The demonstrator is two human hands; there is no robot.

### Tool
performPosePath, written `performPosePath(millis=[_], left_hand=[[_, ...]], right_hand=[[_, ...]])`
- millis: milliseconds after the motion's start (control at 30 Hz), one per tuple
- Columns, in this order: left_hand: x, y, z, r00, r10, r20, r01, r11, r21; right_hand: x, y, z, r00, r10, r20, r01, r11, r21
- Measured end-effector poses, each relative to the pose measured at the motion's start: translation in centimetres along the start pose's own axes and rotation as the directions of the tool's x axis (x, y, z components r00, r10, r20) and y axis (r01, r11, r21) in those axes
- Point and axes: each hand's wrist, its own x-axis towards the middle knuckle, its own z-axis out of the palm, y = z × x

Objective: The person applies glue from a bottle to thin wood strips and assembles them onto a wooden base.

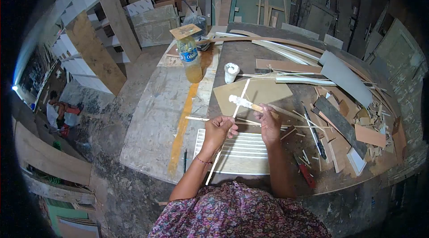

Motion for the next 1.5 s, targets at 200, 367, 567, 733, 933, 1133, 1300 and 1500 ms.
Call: performPosePath(millis=[200,367,567,733,933,1133,1300,1500], left_hand=[[0.0,-0.1,-0.7,0.996,0.088,-0.01,-0.088,0.996,-0.017],[0.0,1.1,-0.7,0.992,0.113,-0.056,-0.115,0.992,-0.046],[0.3,0.0,-0.4,0.991,0.127,-0.035,-0.127,0.992,-0.021],[-0.5,0.1,-0.2,0.992,0.123,0.018,-0.124,0.988,0.091],[-0.4,-0.5,-0.4,0.992,0.121,0.034,-0.123,0.99,0.067],[0.2,-0.8,-0.5,0.997,0.079,-0.019,-0.08,0.996,-0.045],[-0.3,-0.3,-0.3,0.998,0.042,-0.037,-0.042,0.999,0.001],[-0.4,-0.5,0.3,0.998,0.063,-0.015,-0.063,0.998,-0.005]], right_hand=[[0.3,1.4,-1.3,0.998,-0.048,0.028,0.046,0.996,0.074],[-0.1,0.8,-2.4,0.992,-0.126,-0.02,0.127,0.989,0.079],[-0.2,0.2,-1.7,0.993,-0.114,0.008,0.114,0.993,-0.001],[0.7,0.0,-1.3,0.993,-0.116,-0.005,0.114,0.98,-0.161],[1.4,-0.7,-0.6,0.997,-0.067,-0.044,0.056,0.977,-0.204],[-0.6,0.2,-0.4,0.999,-0.052,0.0,0.052,0.992,-0.112],[-1.0,0.6,-1.3,0.995,-0.088,0.054,0.09,0.995,-0.047],[-0.6,2.2,-1.6,0.996,-0.035,0.082,0.024,0.991,0.134]])
